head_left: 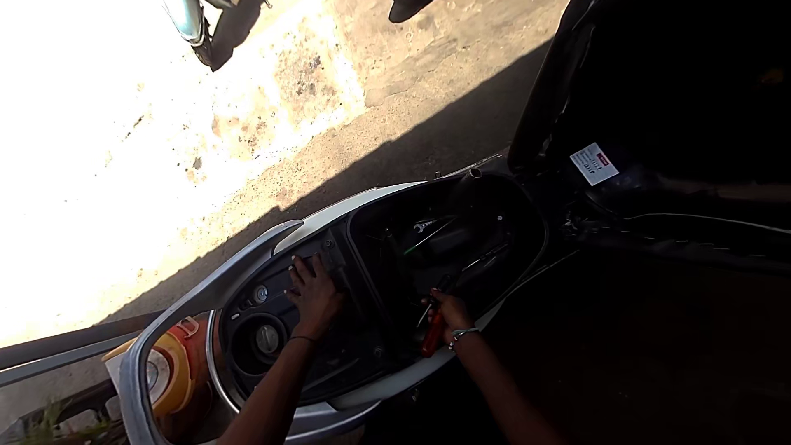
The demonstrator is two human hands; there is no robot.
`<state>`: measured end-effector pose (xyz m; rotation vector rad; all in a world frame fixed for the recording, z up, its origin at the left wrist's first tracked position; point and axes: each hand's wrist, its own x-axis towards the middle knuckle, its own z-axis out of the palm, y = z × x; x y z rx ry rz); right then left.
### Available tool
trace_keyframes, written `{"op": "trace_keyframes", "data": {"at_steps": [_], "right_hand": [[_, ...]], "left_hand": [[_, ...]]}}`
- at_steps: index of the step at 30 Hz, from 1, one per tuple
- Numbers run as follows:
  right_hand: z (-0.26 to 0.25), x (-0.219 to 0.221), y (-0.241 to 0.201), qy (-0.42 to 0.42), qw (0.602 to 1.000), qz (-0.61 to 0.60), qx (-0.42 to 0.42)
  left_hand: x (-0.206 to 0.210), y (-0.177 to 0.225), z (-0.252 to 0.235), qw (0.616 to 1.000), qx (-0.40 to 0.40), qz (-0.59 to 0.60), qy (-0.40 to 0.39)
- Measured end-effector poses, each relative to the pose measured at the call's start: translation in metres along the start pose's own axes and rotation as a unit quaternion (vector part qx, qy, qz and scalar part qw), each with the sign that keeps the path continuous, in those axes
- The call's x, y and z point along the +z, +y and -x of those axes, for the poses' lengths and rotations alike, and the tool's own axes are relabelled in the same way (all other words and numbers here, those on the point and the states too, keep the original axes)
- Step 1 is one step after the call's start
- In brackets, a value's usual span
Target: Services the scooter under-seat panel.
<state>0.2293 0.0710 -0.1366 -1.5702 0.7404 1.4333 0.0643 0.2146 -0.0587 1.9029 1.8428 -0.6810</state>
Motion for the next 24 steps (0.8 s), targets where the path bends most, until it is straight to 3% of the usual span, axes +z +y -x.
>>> {"op": "trace_keyframes", "data": {"at_steps": [4,15,19,21,24], "right_hand": [[-0.002,0.001,-0.003,-0.001,1.0,0.004,0.006],[-0.001,0.003,-0.002,0.012,1.0,0.019,-0.017],[0.031,0.003,0.013,0.008,0.996,0.029,-0.085],[0.057,0.002,0.021,-0.04,0.987,0.059,-0.147],[0.085,0.001,0.041,-0.151,0.93,0.194,-0.274]], "left_hand": [[0.001,0.004,0.0,1.0,-0.025,-0.005,-0.005],[0.002,-0.005,0.001,1.0,0.004,0.006,-0.017],[-0.004,-0.036,0.016,0.986,0.049,0.16,0.004],[-0.006,-0.038,0.041,0.968,0.047,0.243,0.036],[-0.002,-0.034,0.086,0.908,0.091,0.407,0.045]]}}
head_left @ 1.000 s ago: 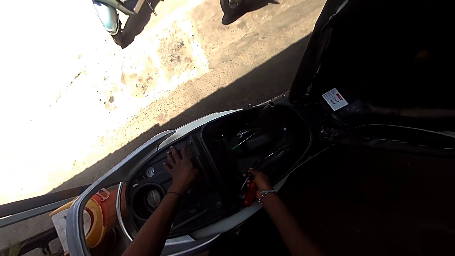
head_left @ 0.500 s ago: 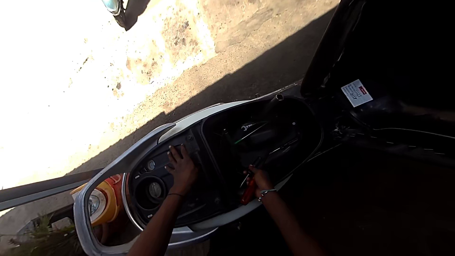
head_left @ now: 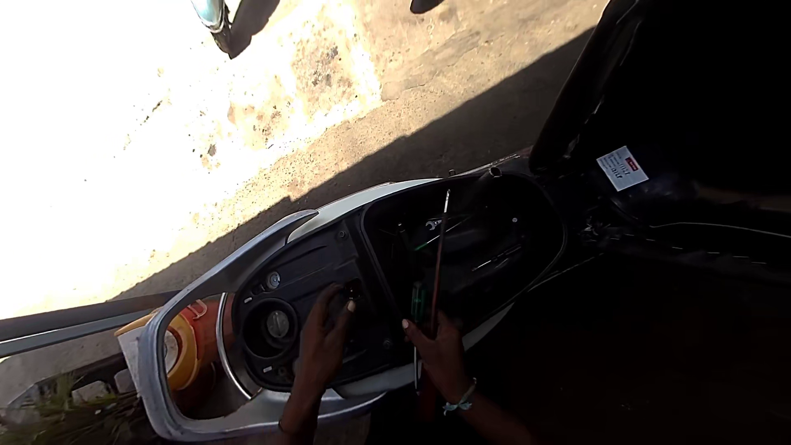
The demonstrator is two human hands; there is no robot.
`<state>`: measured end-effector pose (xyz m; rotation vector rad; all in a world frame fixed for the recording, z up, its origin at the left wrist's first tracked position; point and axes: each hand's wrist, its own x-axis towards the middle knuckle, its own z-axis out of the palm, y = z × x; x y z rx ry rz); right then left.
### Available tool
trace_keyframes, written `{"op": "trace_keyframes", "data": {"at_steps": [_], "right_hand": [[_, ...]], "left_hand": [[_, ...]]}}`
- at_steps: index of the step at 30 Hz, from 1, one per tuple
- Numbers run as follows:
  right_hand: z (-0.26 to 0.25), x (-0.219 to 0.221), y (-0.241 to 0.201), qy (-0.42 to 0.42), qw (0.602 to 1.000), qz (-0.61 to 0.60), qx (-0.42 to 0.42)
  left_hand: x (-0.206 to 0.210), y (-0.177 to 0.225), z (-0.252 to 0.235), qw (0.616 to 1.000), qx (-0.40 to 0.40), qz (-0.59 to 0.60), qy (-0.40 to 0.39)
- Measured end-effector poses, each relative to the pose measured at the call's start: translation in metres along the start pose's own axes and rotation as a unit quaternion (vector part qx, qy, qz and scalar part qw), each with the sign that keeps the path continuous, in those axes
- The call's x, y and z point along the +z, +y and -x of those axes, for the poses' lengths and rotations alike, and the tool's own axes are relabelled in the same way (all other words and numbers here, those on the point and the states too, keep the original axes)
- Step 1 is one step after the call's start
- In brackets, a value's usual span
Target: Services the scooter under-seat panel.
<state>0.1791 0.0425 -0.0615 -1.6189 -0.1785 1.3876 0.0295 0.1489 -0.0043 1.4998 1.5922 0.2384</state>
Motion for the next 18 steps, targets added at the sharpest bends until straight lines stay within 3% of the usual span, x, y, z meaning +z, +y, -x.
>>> {"op": "trace_keyframes", "data": {"at_steps": [3,6,10,13,18], "right_hand": [[0.019,0.019,-0.002,-0.097,0.984,0.113,-0.097],[0.029,0.036,-0.009,-0.156,0.962,0.156,-0.159],[0.037,0.043,-0.005,-0.182,0.974,0.096,-0.093],[0.037,0.044,-0.007,-0.176,0.983,0.03,-0.048],[0.03,0.047,-0.007,-0.062,0.988,0.026,-0.141]], "left_hand": [[0.016,0.008,0.033,0.985,0.021,0.15,-0.086],[0.032,0.015,0.044,0.981,-0.002,0.19,-0.026],[0.026,0.009,0.041,0.962,-0.045,0.27,-0.005],[0.014,-0.001,0.036,0.93,-0.056,0.363,0.004],[-0.012,-0.005,0.022,0.949,0.039,0.288,0.121]]}}
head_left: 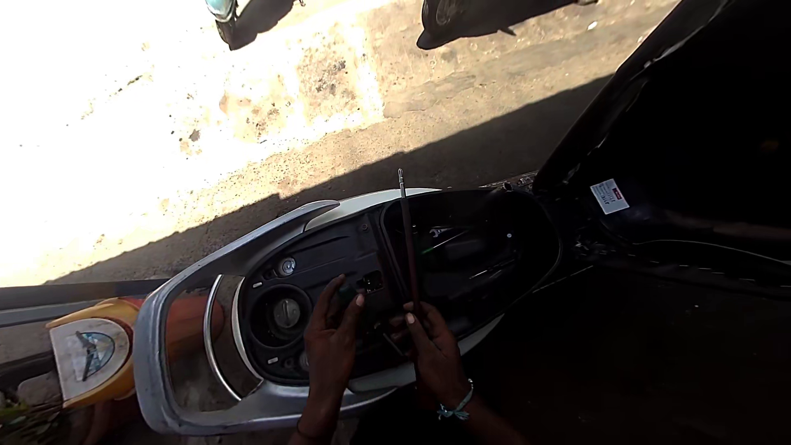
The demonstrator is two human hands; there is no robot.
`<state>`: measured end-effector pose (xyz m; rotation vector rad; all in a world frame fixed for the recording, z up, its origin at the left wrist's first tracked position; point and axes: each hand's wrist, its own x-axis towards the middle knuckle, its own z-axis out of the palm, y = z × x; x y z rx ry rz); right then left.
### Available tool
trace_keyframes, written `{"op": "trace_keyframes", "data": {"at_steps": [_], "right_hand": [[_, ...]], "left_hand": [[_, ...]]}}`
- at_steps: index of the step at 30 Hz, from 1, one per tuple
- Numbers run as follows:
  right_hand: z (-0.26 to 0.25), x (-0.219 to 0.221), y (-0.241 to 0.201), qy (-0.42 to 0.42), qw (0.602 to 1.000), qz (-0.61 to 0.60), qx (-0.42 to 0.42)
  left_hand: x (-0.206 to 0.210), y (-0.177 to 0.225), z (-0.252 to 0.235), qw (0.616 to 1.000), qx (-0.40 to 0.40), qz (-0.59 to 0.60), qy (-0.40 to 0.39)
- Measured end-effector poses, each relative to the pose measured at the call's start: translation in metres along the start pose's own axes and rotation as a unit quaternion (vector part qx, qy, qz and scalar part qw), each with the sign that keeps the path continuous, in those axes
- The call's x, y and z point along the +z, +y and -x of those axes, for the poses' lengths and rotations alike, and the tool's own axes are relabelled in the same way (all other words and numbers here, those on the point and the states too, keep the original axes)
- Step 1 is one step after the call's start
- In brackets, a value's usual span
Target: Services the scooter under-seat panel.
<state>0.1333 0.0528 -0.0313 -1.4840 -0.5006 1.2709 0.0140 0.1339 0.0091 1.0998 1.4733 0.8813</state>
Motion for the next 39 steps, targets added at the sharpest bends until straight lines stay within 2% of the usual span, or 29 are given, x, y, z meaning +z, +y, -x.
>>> {"op": "trace_keyframes", "data": {"at_steps": [4,8,11,20,36,39], "right_hand": [[-0.015,-0.014,0.0,0.092,0.996,-0.008,0.002],[-0.019,-0.026,0.001,0.12,0.993,-0.009,-0.007],[-0.017,-0.029,0.004,0.122,0.992,-0.017,0.0],[-0.018,-0.03,0.008,0.083,0.996,-0.017,0.021],[-0.023,-0.042,0.01,0.083,0.996,-0.001,0.025],[-0.023,-0.042,0.011,0.08,0.996,-0.001,0.026]], "left_hand": [[-0.014,-0.001,-0.019,0.988,0.119,-0.095,-0.003],[-0.024,-0.008,-0.028,0.933,0.22,-0.284,-0.03],[-0.022,-0.012,-0.027,0.898,0.263,-0.352,-0.034],[-0.017,-0.019,-0.015,0.883,0.279,-0.377,-0.011],[-0.014,-0.025,0.001,0.894,0.261,-0.365,0.013],[-0.012,-0.026,0.003,0.885,0.276,-0.375,0.014]]}}
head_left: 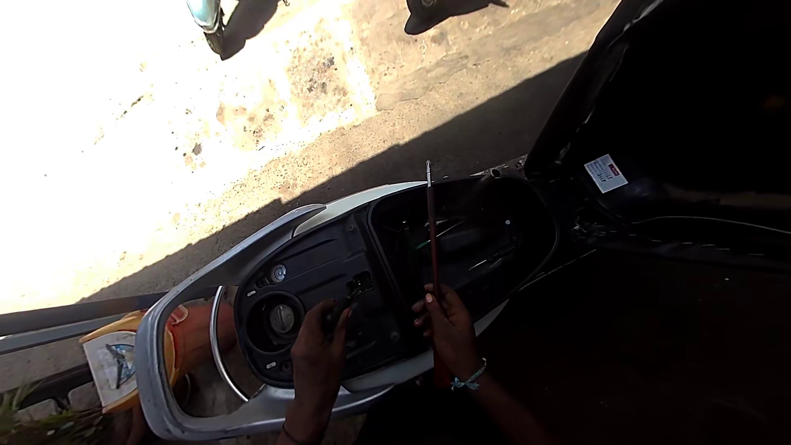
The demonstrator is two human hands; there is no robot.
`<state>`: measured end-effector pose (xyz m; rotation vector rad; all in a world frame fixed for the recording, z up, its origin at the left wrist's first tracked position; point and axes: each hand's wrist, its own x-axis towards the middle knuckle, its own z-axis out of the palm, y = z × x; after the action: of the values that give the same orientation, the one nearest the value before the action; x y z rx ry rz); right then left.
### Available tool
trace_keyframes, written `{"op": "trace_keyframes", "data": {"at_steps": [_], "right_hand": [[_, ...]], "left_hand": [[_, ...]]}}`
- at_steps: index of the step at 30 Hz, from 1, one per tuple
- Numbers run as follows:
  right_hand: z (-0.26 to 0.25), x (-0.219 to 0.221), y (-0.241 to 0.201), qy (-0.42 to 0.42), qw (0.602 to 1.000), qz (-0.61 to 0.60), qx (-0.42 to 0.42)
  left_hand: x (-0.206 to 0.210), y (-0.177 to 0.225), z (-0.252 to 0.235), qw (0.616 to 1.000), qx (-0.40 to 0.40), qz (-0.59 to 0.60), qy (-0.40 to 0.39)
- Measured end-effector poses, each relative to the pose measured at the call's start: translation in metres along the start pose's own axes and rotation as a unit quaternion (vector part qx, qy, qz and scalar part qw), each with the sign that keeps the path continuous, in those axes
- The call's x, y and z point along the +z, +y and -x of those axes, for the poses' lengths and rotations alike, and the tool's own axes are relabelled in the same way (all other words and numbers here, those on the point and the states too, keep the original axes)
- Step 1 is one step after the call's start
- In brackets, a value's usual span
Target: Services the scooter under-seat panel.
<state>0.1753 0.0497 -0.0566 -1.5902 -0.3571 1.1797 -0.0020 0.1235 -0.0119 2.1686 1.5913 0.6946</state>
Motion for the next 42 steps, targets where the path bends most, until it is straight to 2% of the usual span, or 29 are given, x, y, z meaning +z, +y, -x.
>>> {"op": "trace_keyframes", "data": {"at_steps": [4,7,9,11,13,15,18,22,24,26,27,29,30,33,36,37,38,40,42], "right_hand": [[0.0,0.001,0.002,-0.004,1.0,0.001,-0.005],[0.0,0.004,0.002,-0.011,1.0,0.004,0.0],[0.001,0.005,0.0,-0.02,1.0,0.007,0.008],[0.002,0.005,-0.001,-0.025,1.0,0.008,0.01],[0.003,0.004,-0.001,-0.023,1.0,0.01,0.007],[0.002,0.002,-0.001,-0.015,1.0,0.008,0.006],[0.0,-0.001,0.0,-0.005,1.0,0.001,0.007],[-0.003,-0.001,0.003,-0.004,1.0,0.001,0.004],[-0.003,0.001,0.005,-0.012,1.0,0.007,0.011],[-0.004,0.003,0.006,-0.024,1.0,0.011,0.013],[-0.004,0.005,0.005,-0.03,0.999,0.012,0.017],[-0.002,0.007,0.004,-0.044,0.999,0.016,0.026],[0.0,0.008,0.002,-0.048,0.998,0.017,0.025],[-0.006,0.004,0.0,-0.027,0.999,0.022,-0.005],[-0.007,-0.005,0.004,-0.001,1.0,0.016,-0.006],[-0.011,-0.007,0.003,0.009,1.0,0.016,-0.006],[-0.016,-0.009,0.001,0.018,1.0,0.018,-0.007],[-0.023,-0.013,0.0,0.035,0.999,0.027,-0.009],[-0.023,-0.015,-0.002,0.043,0.999,0.031,0.006]], "left_hand": [[-0.001,0.009,-0.005,0.995,0.036,-0.081,-0.048],[-0.005,0.021,-0.023,0.975,0.013,-0.148,-0.166],[-0.007,0.034,-0.041,0.937,-0.023,-0.205,-0.281],[-0.007,0.048,-0.061,0.878,-0.068,-0.251,-0.401],[-0.005,0.056,-0.076,0.843,-0.085,-0.265,-0.459],[-0.002,0.062,-0.082,0.825,-0.092,-0.272,-0.486],[0.002,0.059,-0.073,0.833,-0.077,-0.272,-0.475],[0.001,0.038,-0.054,0.897,-0.026,-0.223,-0.38],[-0.002,0.033,-0.053,0.911,-0.011,-0.208,-0.355],[-0.001,0.033,-0.056,0.902,-0.022,-0.213,-0.376],[0.002,0.034,-0.058,0.885,-0.038,-0.223,-0.408],[0.015,0.033,-0.061,0.821,-0.095,-0.248,-0.506],[0.019,0.034,-0.062,0.803,-0.111,-0.254,-0.528],[0.024,0.033,-0.073,0.817,-0.106,-0.236,-0.515],[0.013,0.04,-0.073,0.812,-0.109,-0.236,-0.522],[0.006,0.044,-0.074,0.828,-0.105,-0.229,-0.501],[-0.002,0.046,-0.07,0.86,-0.085,-0.214,-0.455],[-0.01,0.039,-0.058,0.924,-0.014,-0.183,-0.335],[-0.015,0.033,-0.048,0.938,-0.004,-0.176,-0.3]]}}
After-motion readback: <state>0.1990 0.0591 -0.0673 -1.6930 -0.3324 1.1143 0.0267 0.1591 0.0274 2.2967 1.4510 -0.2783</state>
